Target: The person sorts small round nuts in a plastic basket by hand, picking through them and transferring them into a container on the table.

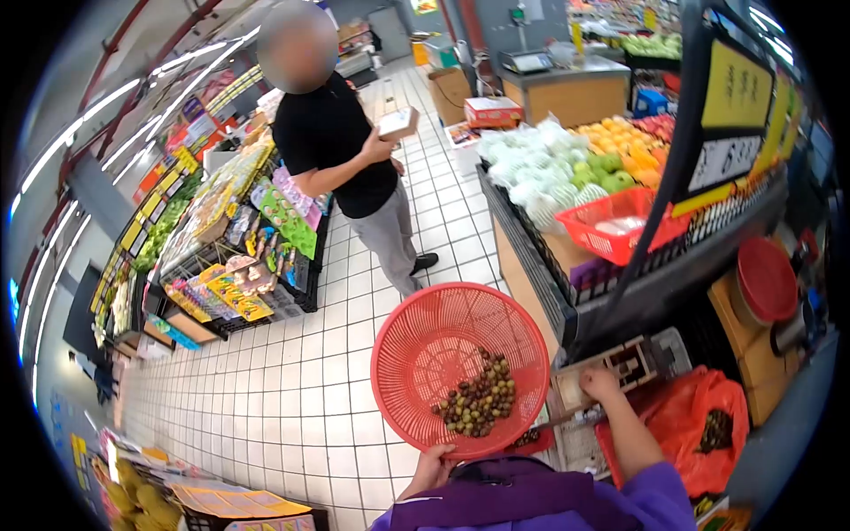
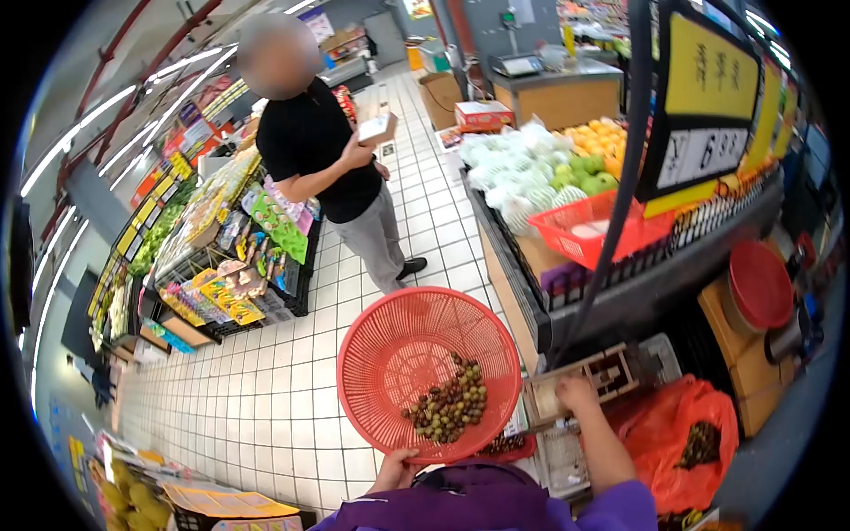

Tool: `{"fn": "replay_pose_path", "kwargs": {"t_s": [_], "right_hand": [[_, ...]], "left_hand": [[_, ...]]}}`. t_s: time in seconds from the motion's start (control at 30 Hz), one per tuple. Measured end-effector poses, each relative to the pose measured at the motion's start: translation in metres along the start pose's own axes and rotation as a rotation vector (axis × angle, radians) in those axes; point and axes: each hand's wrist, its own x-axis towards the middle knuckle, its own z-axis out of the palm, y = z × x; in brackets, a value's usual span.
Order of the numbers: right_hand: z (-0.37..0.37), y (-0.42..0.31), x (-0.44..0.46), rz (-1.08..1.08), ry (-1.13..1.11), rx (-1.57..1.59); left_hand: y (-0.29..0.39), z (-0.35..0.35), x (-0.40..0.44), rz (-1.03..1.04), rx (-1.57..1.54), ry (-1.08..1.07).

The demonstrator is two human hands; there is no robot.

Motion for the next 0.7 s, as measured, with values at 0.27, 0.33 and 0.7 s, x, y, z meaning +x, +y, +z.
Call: {"fn": "replay_pose_path", "kwargs": {"t_s": [0.27,0.33,0.7], "right_hand": [[-0.034,-0.072,-0.025,-0.236,0.39,0.593],[-0.043,-0.11,-0.029,-0.349,0.453,0.548],[0.004,-0.214,-0.027,-0.436,-0.153,-0.271]], "left_hand": [[-0.004,-0.005,0.007,0.017,-0.059,0.015],[-0.002,-0.006,0.008,-0.019,-0.025,0.024],[-0.002,0.021,-0.002,0.026,0.107,-0.056]]}}
